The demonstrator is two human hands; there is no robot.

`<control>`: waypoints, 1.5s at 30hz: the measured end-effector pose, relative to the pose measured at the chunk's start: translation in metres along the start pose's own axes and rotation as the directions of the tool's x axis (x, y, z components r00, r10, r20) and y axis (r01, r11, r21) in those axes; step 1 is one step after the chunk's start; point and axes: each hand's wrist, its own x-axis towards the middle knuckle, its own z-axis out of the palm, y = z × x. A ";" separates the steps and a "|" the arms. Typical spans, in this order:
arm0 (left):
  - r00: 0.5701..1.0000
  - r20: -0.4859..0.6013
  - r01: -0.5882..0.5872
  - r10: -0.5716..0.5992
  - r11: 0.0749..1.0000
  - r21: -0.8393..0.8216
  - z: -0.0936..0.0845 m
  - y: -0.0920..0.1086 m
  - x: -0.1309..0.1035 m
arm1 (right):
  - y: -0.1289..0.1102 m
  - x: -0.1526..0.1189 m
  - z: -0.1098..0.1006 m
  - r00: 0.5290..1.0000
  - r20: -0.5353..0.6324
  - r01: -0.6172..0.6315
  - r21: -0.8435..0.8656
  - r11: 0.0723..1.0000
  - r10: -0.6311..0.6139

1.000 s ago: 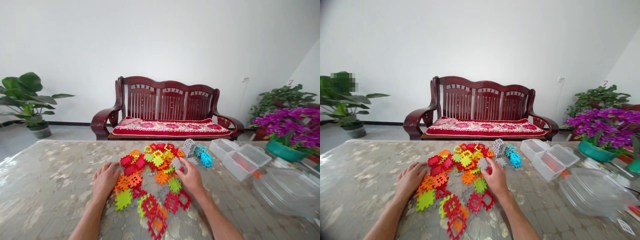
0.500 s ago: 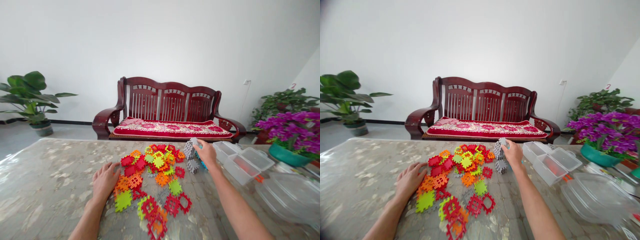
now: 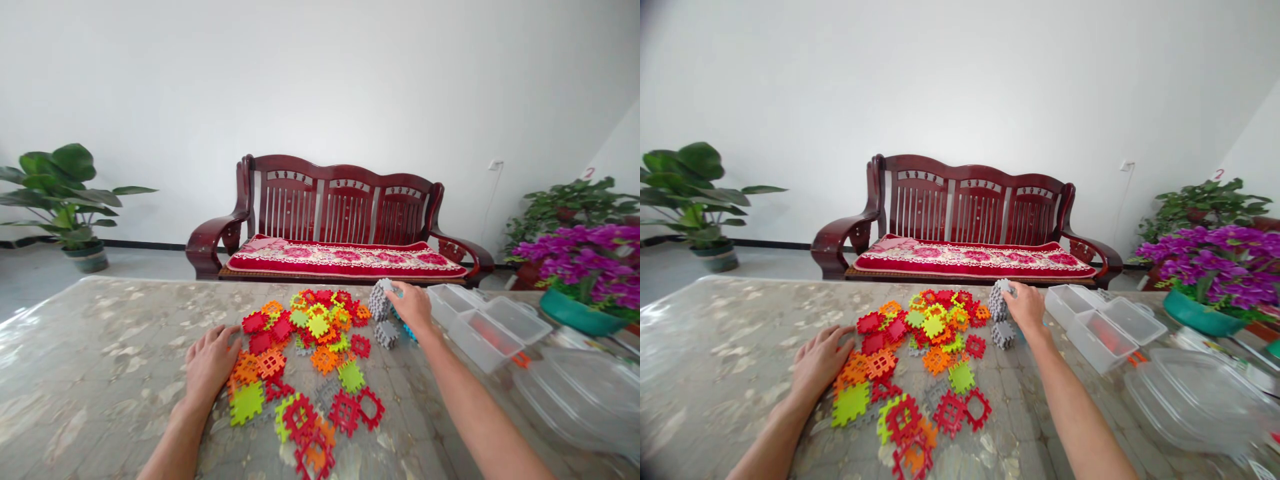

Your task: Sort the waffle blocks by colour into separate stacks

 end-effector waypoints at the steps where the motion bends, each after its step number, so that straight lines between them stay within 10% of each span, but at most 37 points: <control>1: 1.000 -0.004 -0.002 0.002 1.000 -0.002 0.000 0.000 0.000 | 0.000 0.000 0.001 1.000 -0.003 0.003 0.003 1.000 -0.003; 19: 1.000 -0.016 -0.003 0.003 1.000 -0.014 0.001 0.000 -0.001 | 0.003 -0.001 0.010 1.000 0.003 0.015 0.073 0.997 -0.015; 25: 1.000 -0.026 -0.010 0.009 1.000 -0.018 0.000 0.000 0.000 | -0.006 -0.022 0.013 0.986 -0.155 0.116 0.328 0.938 -0.068; 29: 1.000 0.001 -0.009 0.009 1.000 -0.025 -0.003 0.001 -0.001 | -0.029 -0.064 0.018 0.977 -0.002 0.176 0.581 0.795 -0.215; 36: 1.000 -0.018 -0.014 0.013 0.999 -0.037 -0.002 0.001 -0.002 | -0.067 -0.122 0.009 0.791 0.249 0.284 0.659 0.697 -0.558; 45: 1.000 -0.015 -0.025 0.025 1.000 -0.017 -0.001 0.001 -0.001 | -0.103 -0.127 0.003 0.419 0.344 0.721 0.436 0.538 -0.840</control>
